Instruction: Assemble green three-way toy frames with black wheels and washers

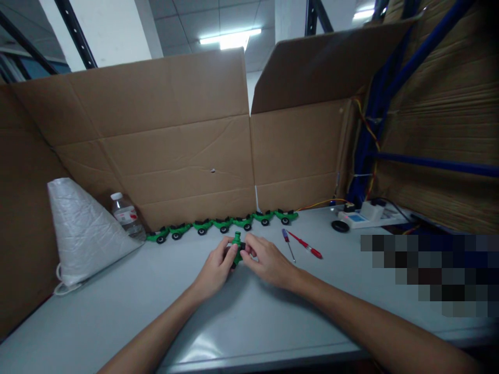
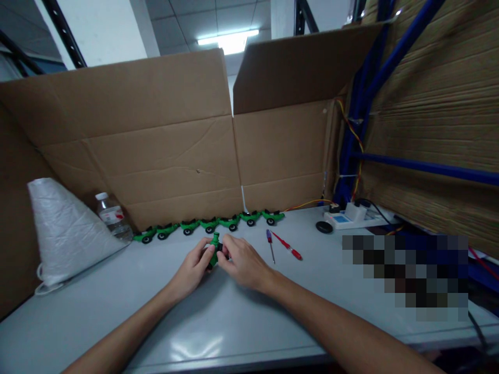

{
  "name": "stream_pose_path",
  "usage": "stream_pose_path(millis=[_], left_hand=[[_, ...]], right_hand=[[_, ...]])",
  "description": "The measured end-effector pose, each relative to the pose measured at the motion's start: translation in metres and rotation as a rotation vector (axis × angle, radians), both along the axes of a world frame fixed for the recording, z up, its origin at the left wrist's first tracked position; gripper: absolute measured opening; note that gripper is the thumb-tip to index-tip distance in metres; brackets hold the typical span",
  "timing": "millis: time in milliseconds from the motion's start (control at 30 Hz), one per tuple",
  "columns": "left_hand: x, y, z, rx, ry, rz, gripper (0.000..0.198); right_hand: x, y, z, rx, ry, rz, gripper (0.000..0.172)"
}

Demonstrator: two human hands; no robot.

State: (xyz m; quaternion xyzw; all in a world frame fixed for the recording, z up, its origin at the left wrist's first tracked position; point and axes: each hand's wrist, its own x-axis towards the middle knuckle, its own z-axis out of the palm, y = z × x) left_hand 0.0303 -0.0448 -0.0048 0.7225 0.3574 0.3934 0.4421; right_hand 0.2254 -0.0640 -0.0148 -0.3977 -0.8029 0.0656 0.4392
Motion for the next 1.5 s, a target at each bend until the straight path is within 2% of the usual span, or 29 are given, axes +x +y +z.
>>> stream_pose_path(millis=[233,500,667,867,1100,1267,1367,1500], left_hand=[[-0.001,0.007,0.000,-0.066,-0.033,-0.044,0.047],[-0.004,0.008,0.005,-0.134,-0.002,-0.067,0.052],[-0.003,0.011,-0.001,-0.182,0.009,-0.082,0.056],[-0.002,0.020,-0.013,-0.200,-0.065,-0.014,0.055],[-0.006,0.025,-0.011,-0.171,-0.201,0.045,0.053],[-0.005,0.024,-0.008,-0.133,-0.270,-0.002,0.052],[-0.004,0.022,-0.005,-0.147,-0.301,-0.028,0.054],[-0.004,0.022,-0.004,-0.176,-0.311,-0.040,0.056]], right_hand=[[0.007,0.004,0.002,0.046,-0.059,0.029,0.017],[0.012,0.008,0.005,0.116,-0.149,0.071,0.012],[0.013,0.009,0.004,0.123,-0.203,0.036,0.009],[0.011,0.008,0.003,0.011,-0.138,-0.054,0.014],[0.013,0.011,-0.001,-0.144,-0.034,-0.189,0.027],[0.011,0.009,0.002,-0.169,0.047,-0.076,0.030],[0.009,0.006,0.002,-0.141,0.057,-0.012,0.022],[0.008,0.007,0.001,-0.114,0.037,-0.002,0.012]])
